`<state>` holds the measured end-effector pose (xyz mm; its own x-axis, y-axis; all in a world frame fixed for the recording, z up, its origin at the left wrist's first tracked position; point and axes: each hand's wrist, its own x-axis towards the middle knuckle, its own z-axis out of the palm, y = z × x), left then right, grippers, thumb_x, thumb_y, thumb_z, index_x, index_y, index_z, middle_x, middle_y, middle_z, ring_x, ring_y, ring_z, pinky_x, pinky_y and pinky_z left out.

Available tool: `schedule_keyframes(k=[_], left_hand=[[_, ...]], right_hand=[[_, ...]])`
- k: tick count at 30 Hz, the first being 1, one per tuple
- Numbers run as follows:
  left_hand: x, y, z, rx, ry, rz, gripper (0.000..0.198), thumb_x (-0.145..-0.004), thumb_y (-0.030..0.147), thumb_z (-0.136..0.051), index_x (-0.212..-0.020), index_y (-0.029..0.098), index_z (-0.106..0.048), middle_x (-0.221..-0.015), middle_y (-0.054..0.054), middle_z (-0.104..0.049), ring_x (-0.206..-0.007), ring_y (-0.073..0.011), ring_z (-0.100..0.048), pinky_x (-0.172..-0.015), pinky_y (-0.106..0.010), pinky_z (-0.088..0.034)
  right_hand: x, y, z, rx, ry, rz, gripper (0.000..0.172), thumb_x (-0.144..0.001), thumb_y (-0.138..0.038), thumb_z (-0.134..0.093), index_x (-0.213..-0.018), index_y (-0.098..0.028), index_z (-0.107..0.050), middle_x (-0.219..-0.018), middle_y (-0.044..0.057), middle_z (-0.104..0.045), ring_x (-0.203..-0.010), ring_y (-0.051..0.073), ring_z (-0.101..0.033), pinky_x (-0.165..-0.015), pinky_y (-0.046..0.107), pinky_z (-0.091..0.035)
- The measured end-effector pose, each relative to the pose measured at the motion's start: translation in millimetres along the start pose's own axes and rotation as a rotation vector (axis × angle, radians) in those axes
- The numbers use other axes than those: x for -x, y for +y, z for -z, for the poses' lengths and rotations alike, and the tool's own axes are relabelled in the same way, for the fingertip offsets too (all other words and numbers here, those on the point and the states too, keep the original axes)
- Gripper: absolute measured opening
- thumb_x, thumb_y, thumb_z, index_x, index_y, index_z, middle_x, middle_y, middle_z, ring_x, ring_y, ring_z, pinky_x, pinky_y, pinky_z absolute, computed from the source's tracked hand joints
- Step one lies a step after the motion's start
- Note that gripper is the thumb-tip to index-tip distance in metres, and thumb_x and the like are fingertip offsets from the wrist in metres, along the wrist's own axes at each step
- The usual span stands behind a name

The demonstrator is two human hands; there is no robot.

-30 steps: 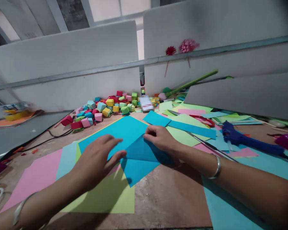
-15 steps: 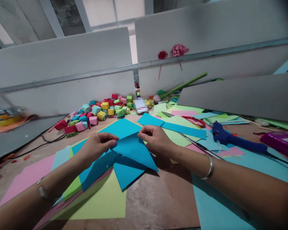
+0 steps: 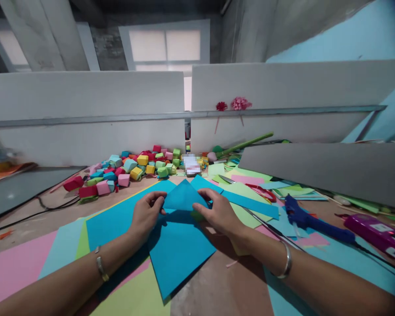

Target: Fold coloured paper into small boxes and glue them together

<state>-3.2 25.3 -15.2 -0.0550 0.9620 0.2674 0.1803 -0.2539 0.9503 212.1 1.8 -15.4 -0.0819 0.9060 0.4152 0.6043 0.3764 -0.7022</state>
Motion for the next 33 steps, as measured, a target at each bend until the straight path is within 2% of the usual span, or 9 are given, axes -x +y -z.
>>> schedule_keyframes(k=[3, 8, 13, 16, 19, 22, 26, 30, 33], left_hand=[[-0.1, -5.7, 3.0, 0.032, 0.032, 0.006, 0.049, -0.065, 0.055, -0.071, -0.092, 0.014, -0.068, -0.082, -0.004, -0.068, -0.054, -0.0155, -0.065, -0.053, -0.028, -0.053], [0.1, -8.0, 7.1, 0.052, 0.038, 0.023, 0.049, -0.066, 0.057, -0.071, -0.091, 0.014, -0.068, -0.088, -0.006, -0.069, -0.064, -0.0187, -0.069, -0.059, -0.03, -0.057], [-0.2, -10.0, 5.9, 0.067, 0.023, 0.039, 0.046, -0.072, 0.052, -0.067, -0.097, 0.014, -0.066, -0.094, -0.006, -0.067, -0.067, -0.0186, -0.071, -0.06, -0.029, -0.058], [0.0, -10.1, 5.5, 0.078, 0.006, 0.034, 0.044, -0.073, 0.049, -0.066, -0.099, 0.013, -0.064, -0.096, -0.006, -0.066, -0.067, -0.0175, -0.071, -0.062, -0.029, -0.058], [1.8, -7.5, 5.3, 0.095, -0.008, 0.018, 0.044, -0.074, 0.048, -0.067, -0.102, 0.014, -0.063, -0.091, -0.004, -0.064, -0.064, -0.0161, -0.069, -0.06, -0.028, -0.056], [4.1, -3.8, 5.7, 0.103, -0.022, -0.019, 0.044, -0.075, 0.045, -0.068, -0.106, 0.015, -0.062, -0.084, 0.0, -0.062, -0.056, -0.0115, -0.064, -0.058, -0.028, -0.054], [5.4, -2.5, 6.1, 0.095, -0.038, -0.074, 0.037, -0.076, 0.04, -0.068, -0.103, 0.015, -0.062, -0.086, 0.001, -0.061, -0.053, -0.0092, -0.06, -0.059, -0.028, -0.052], [3.7, -6.4, 6.1, 0.087, -0.034, -0.102, 0.036, -0.078, 0.039, -0.066, -0.104, 0.015, -0.062, -0.083, 0.001, -0.061, -0.054, -0.0101, -0.06, -0.059, -0.029, -0.052], [1.6, -10.3, 6.5, 0.081, -0.021, -0.105, 0.038, -0.078, 0.041, -0.066, -0.105, 0.014, -0.062, -0.082, 0.001, -0.062, -0.055, -0.0112, -0.062, -0.059, -0.029, -0.052]], right_hand=[[0.0, -1.3, -1.4, 0.056, -0.005, 0.059, 0.034, -0.082, -0.037, -0.065, -0.11, -0.017, -0.064, -0.112, 0.012, -0.066, -0.096, 0.024, -0.063, -0.08, 0.037, -0.051], [3.5, -1.7, -4.9, 0.175, 0.008, 0.184, 0.036, -0.088, -0.032, -0.06, -0.121, -0.019, -0.063, -0.125, 0.014, -0.061, -0.116, 0.029, -0.054, -0.096, 0.045, -0.046], [5.0, 0.4, -7.3, 0.34, 0.015, 0.358, 0.035, -0.09, -0.03, -0.057, -0.12, -0.013, -0.064, -0.12, 0.017, -0.063, -0.11, 0.031, -0.056, -0.091, 0.045, -0.046], [4.1, 1.4, -7.4, 0.298, 0.001, 0.307, 0.03, -0.087, -0.028, -0.061, -0.112, -0.015, -0.067, -0.106, 0.014, -0.068, -0.1, 0.029, -0.058, -0.086, 0.043, -0.044], [2.4, 2.2, -5.6, 0.24, -0.008, 0.228, 0.015, -0.087, -0.024, -0.058, -0.094, -0.017, -0.068, -0.088, 0.009, -0.068, -0.085, 0.024, -0.059, -0.076, 0.036, -0.044], [0.6, 2.4, -3.0, 0.173, -0.002, 0.16, 0.016, -0.089, -0.022, -0.051, -0.079, -0.018, -0.063, -0.08, 0.005, -0.065, -0.074, 0.018, -0.058, -0.066, 0.03, -0.043], [-0.7, 3.5, -3.2, 0.083, 0.013, 0.073, 0.017, -0.092, -0.031, -0.05, -0.092, -0.018, -0.061, -0.087, 0.005, -0.067, -0.076, 0.016, -0.061, -0.064, 0.027, -0.046], [-1.2, 6.0, -5.9, 0.066, 0.045, 0.014, 0.032, -0.092, -0.037, -0.05, -0.115, -0.016, -0.058, -0.107, 0.012, -0.066, -0.091, 0.021, -0.062, -0.07, 0.031, -0.048], [0.3, 3.4, -6.5, 0.079, 0.009, 0.027, 0.031, -0.092, -0.034, -0.05, -0.113, -0.016, -0.062, -0.107, 0.013, -0.065, -0.095, 0.024, -0.061, -0.074, 0.034, -0.048]])
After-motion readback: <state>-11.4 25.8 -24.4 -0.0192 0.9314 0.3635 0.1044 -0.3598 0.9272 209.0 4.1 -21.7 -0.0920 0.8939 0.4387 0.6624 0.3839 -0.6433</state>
